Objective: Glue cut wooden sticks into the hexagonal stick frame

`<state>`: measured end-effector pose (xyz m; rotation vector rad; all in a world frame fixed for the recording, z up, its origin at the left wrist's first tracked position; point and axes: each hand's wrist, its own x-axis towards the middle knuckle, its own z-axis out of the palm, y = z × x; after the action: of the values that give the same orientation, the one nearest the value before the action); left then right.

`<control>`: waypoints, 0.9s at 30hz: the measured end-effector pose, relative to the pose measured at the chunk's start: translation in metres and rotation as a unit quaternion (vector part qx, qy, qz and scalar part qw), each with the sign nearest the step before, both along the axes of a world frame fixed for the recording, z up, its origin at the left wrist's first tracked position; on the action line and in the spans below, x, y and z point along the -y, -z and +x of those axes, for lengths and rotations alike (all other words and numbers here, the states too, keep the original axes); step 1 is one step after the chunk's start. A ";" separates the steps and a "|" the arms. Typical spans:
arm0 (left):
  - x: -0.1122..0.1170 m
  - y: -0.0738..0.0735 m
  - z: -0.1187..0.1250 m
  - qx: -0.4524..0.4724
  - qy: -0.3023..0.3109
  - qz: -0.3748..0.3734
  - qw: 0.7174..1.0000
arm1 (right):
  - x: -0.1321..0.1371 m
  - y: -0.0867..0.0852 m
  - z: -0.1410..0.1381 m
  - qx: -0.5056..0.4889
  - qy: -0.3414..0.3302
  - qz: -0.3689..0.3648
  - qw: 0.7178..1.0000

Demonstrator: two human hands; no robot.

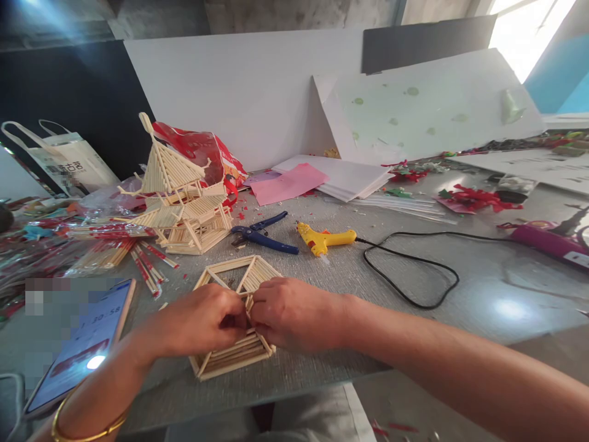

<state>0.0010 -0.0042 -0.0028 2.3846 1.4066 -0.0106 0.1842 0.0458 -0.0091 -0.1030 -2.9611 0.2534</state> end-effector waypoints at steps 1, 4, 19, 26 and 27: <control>0.000 0.000 0.000 -0.002 0.001 0.000 1.000 | 0.000 0.000 0.000 0.000 0.002 -0.001 1.000; 0.000 -0.001 0.001 -0.002 0.003 -0.001 1.000 | 0.000 0.001 0.000 0.005 0.005 -0.001 1.000; 0.000 0.000 0.001 -0.006 0.002 0.009 1.000 | -0.001 0.000 0.002 0.006 -0.006 0.002 1.000; 0.001 0.000 0.001 -0.012 0.004 0.006 1.000 | -0.002 0.001 0.001 0.014 -0.005 0.008 1.000; 0.002 0.000 0.001 -0.012 0.004 0.006 1.000 | -0.002 0.001 0.001 0.015 -0.005 0.009 1.000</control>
<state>0.0024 -0.0057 -0.0030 2.4069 1.4116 -0.0337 0.1852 0.0478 -0.0100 -0.0911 -2.9942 0.2282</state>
